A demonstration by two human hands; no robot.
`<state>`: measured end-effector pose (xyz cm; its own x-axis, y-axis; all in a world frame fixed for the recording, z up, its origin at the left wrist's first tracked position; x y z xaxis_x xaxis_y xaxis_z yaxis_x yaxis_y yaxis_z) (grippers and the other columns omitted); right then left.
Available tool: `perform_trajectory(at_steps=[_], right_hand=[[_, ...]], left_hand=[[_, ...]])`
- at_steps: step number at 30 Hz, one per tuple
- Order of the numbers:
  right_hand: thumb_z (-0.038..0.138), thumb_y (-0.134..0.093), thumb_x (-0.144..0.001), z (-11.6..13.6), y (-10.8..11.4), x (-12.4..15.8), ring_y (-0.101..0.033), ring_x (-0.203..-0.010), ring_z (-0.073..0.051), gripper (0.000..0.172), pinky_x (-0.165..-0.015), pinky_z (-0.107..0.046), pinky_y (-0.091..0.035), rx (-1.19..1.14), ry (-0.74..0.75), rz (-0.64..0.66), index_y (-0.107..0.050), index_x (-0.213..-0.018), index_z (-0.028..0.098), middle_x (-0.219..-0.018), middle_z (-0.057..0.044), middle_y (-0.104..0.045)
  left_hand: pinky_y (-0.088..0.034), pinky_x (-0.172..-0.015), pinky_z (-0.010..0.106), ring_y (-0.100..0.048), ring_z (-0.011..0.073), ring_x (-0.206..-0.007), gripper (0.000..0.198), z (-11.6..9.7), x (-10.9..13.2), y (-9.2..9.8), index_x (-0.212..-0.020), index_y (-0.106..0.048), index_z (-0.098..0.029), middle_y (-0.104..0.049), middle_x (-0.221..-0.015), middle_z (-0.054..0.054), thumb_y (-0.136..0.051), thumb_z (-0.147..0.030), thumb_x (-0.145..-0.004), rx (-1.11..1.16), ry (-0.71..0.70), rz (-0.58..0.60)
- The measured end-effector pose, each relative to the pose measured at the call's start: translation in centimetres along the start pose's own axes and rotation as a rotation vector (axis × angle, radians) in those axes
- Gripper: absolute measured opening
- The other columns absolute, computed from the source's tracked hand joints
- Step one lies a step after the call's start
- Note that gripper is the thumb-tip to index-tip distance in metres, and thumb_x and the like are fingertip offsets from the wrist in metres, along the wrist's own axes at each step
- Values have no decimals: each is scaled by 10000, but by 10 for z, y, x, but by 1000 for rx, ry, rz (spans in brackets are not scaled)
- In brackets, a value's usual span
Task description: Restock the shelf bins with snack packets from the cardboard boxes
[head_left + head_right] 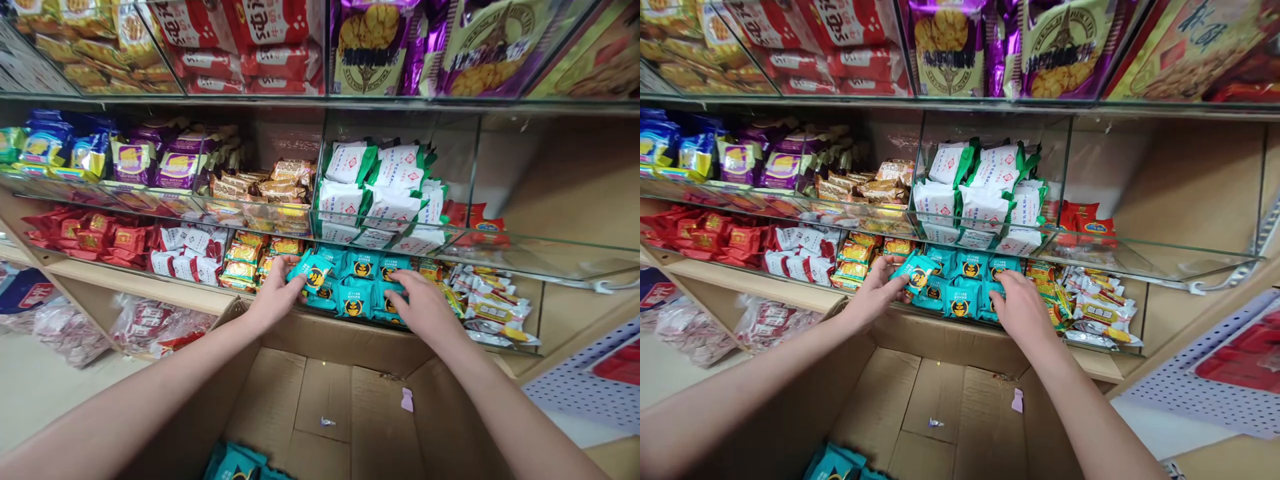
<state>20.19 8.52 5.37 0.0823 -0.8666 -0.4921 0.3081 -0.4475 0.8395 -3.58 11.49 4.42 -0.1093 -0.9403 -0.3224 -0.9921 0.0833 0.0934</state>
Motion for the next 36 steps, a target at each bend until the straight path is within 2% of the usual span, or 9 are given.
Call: perform_trajectory(at_steps=[3, 7, 9, 13, 15, 20, 29, 33, 36], right_hand=[[234, -427, -813, -3, -8, 0, -540, -953, -240, 297, -844, -358, -392, 79, -14, 83, -573, -1045, 120, -1053, -123, -598], [250, -417, -826, -3, -8, 1, -528, -990, -243, 304, -819, -339, -402, 73, -44, 124, -563, -1061, 124, -1033, -135, -587], [260, -421, -826, -2, -6, 2, -521, -1007, -248, 310, -820, -340, -399, 73, -52, 139, -554, -1075, 131, -1047, -138, -575], [272, -434, -821, 0, -4, 3, -511, -1026, -248, 336, -830, -335, -391, 63, -72, 174, -529, -1113, 135, -1074, -131, -562], [271, -433, -820, 1, -4, 3, -503, -1034, -260, 345, -830, -348, -390, 69, -77, 180, -521, -1121, 128, -1082, -133, -557], [262, -433, -817, 0, -4, 2, -493, -1046, -258, 337, -843, -342, -380, 64, -55, 187, -526, -1107, 119, -1082, -136, -555], [296, -463, -800, -4, -2, 1, -536, -982, -238, 343, -792, -320, -403, 28, -88, 202, -535, -1103, 151, -1107, -100, -563], [278, -484, -791, -6, -2, 0, -543, -969, -235, 332, -780, -309, -403, 52, -93, 207, -541, -1095, 159, -1099, -95, -569], [267, -496, -787, -8, -3, -1, -551, -951, -230, 335, -778, -305, -404, 57, -76, 213, -538, -1100, 153, -1086, -95, -576]], left_hand=[[-459, -525, 196, -520, 93, -698, 360, -3, -11, -7, -1006, -377, -199, -503, -959, 23, -578, -307, -727, -109, -105, 81], [-450, -615, 230, -521, 99, -686, 274, -13, -22, -31, -1021, -481, -185, -547, -939, 32, -534, -286, -772, -371, -266, 226], [-455, -664, 255, -525, 121, -733, 265, -17, -26, -44, -1046, -510, -180, -546, -929, 44, -505, -258, -793, -511, -382, 241], [-426, -846, 306, -484, 168, -977, 285, -20, -33, -65, -1099, -513, -157, -498, -1022, 90, -428, -183, -829, -680, -654, 228], [-416, -873, 305, -470, 172, -1021, 304, -17, -36, -69, -1126, -497, -143, -484, -1062, 103, -394, -176, -842, -725, -718, 253], [-432, -848, 278, -518, 154, -989, 306, -14, -43, -72, -1130, -504, -180, -521, -1082, 75, -350, -195, -865, -759, -707, 330], [-427, -837, 269, -508, 152, -955, 253, -15, -43, -75, -1043, -521, -157, -545, -976, 67, -348, -161, -859, -742, -679, 275], [-446, -762, 282, -513, 173, -937, 339, -14, -40, -80, -1165, -456, -215, -481, -1121, 57, -328, -150, -858, -1022, -655, 317], [-445, -686, 311, -495, 212, -915, 356, -18, -33, -85, -1206, -421, -236, -449, -1147, 72, -328, -189, -865, -1256, -659, 273]])
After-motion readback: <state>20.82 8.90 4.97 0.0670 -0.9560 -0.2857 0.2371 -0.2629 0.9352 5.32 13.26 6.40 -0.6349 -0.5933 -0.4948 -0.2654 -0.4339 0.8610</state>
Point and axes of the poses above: each hand's wrist, its own x-axis away from the middle knuckle, its own y-axis out of the back of the hand, z = x × y, the point moved 4 cm from there along -x, towards the middle knuckle
